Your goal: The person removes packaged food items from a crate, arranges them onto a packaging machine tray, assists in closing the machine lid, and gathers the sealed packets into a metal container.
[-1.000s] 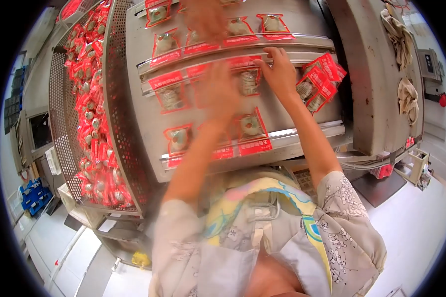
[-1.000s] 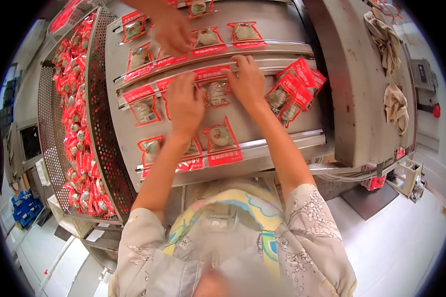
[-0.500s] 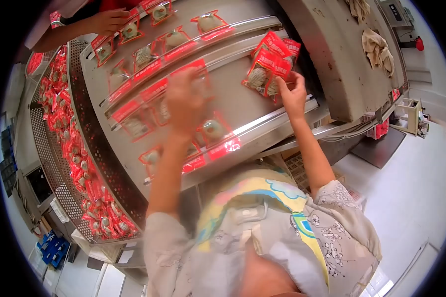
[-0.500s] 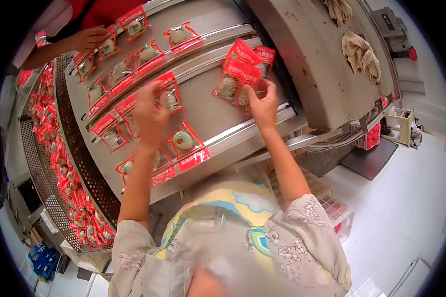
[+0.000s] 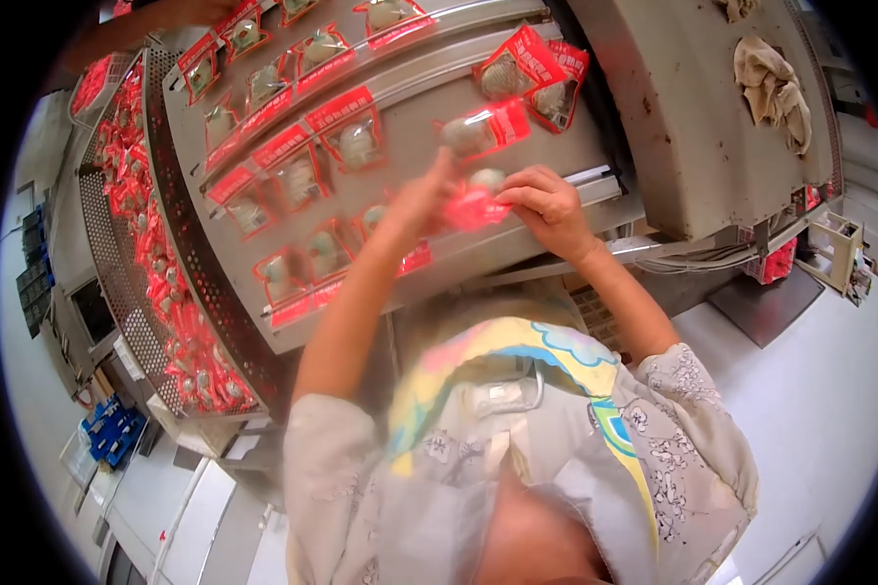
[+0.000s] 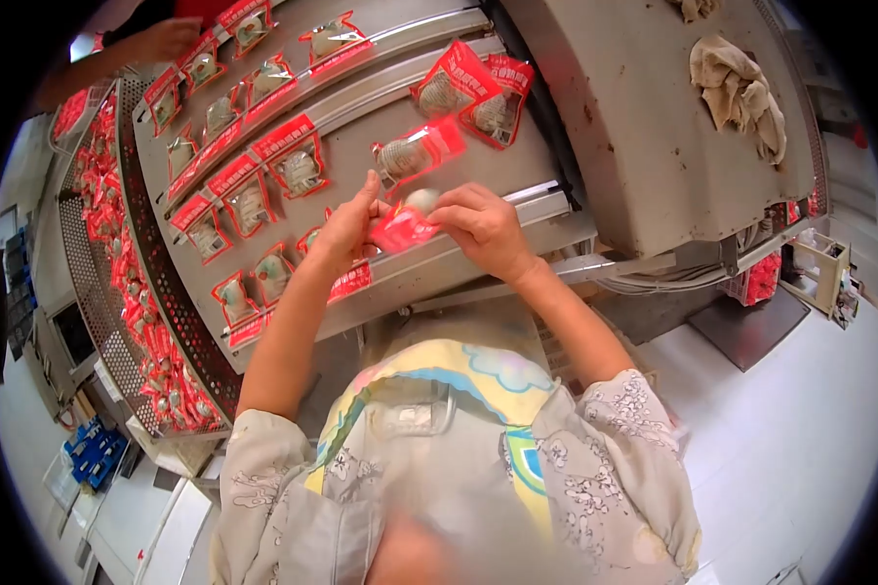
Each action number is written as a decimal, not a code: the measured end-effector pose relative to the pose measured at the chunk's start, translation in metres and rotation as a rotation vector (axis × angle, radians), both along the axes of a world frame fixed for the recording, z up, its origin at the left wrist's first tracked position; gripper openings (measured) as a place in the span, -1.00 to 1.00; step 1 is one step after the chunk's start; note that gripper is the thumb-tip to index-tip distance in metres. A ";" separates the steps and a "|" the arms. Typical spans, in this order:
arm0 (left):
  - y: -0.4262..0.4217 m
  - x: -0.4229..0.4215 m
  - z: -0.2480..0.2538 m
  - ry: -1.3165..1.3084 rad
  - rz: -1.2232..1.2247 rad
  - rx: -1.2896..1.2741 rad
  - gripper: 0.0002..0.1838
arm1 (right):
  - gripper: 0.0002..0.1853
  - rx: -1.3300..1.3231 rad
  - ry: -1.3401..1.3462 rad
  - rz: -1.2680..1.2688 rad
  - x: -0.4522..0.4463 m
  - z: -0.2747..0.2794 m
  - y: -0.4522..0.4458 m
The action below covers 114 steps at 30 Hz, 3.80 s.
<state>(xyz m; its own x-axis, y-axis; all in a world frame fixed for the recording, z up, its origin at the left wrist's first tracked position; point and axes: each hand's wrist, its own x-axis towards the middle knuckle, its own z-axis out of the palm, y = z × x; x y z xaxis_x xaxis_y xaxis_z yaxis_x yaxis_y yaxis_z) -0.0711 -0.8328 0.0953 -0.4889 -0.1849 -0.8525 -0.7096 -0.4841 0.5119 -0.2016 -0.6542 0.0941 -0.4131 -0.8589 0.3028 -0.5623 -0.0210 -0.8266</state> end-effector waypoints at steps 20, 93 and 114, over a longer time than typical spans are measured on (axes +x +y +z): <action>0.019 0.028 0.031 0.121 0.067 0.204 -0.66 | -0.70 0.764 -1.262 0.169 -0.020 0.004 -0.018; -0.004 0.025 -0.021 0.213 -0.393 -0.565 -0.69 | -0.80 0.642 -0.395 0.302 -0.042 -0.047 -0.040; 0.005 0.017 -0.003 -0.137 -0.474 -0.956 -0.50 | -0.70 0.785 -0.321 0.291 -0.041 -0.025 -0.042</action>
<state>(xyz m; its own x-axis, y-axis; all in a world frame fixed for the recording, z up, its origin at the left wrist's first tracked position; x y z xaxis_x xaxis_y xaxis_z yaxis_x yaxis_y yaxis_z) -0.0538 -0.8277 0.0921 -0.5972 -0.6206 -0.5081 -0.7999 0.4141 0.4344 -0.2426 -0.6960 0.0687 -0.1108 -0.8540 -0.5083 -0.3621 0.5110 -0.7796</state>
